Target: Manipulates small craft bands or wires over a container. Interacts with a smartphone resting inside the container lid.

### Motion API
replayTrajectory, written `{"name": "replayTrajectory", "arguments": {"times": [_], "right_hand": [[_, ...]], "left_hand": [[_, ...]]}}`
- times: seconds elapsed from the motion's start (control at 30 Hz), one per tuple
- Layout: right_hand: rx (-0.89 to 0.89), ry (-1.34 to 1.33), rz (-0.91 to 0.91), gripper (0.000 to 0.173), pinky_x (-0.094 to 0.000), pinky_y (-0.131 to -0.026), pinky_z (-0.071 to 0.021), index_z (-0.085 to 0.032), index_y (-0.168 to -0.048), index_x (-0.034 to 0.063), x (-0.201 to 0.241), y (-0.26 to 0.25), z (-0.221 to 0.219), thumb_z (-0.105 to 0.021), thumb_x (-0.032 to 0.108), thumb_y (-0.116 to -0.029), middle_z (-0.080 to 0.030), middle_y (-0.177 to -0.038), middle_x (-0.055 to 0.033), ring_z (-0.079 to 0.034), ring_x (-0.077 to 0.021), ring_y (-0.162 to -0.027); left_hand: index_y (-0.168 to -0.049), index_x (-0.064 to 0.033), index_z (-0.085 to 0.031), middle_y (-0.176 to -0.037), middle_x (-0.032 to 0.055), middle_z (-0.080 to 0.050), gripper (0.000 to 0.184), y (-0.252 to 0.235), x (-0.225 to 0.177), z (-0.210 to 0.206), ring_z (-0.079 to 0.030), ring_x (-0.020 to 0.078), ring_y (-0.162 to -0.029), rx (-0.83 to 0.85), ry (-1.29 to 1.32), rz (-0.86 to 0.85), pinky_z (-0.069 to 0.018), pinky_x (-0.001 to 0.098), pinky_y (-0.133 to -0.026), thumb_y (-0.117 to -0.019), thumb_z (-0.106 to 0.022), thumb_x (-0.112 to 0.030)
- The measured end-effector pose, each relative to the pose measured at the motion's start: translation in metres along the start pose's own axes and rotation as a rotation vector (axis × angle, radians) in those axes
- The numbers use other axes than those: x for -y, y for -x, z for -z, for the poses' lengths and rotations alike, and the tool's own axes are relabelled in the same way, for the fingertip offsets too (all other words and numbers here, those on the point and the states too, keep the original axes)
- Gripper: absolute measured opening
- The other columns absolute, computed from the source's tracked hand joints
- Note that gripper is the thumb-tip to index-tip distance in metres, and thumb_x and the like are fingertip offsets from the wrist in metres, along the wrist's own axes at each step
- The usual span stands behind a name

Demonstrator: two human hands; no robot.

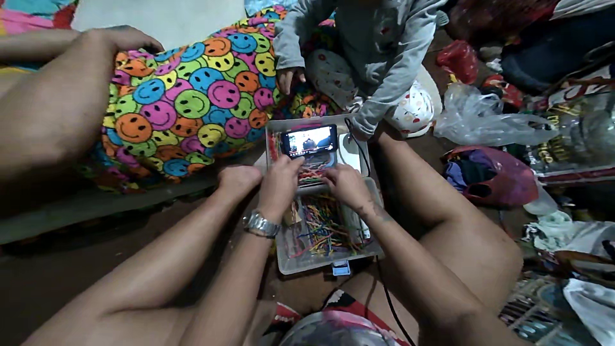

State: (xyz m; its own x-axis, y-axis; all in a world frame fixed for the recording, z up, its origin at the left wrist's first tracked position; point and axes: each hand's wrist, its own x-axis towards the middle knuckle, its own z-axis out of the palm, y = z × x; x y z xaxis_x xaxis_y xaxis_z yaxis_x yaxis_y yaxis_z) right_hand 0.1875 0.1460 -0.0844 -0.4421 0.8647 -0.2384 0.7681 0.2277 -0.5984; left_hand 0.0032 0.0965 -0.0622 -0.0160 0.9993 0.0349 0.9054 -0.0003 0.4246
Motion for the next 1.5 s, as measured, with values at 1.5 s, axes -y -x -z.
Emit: {"name": "replayTrajectory", "arguments": {"times": [1.5], "right_hand": [[-0.379,-1.201,-0.298,0.039,-0.0430,-0.094,-0.0502,-0.050,-0.144,0.0119,-0.025,-0.059,0.001,-0.032,0.028,-0.1134,-0.059,-0.132,-0.0122,-0.060,-0.0200,-0.113]], "left_hand": [[-0.131,0.0078,-0.057,-0.134,0.0301,-0.055,0.048,-0.133,0.033,-0.018,-0.052,0.0418,-0.127,0.159,0.594,0.621,-0.0406,0.0610,-0.104,-0.1116,-0.038,-0.031]]}}
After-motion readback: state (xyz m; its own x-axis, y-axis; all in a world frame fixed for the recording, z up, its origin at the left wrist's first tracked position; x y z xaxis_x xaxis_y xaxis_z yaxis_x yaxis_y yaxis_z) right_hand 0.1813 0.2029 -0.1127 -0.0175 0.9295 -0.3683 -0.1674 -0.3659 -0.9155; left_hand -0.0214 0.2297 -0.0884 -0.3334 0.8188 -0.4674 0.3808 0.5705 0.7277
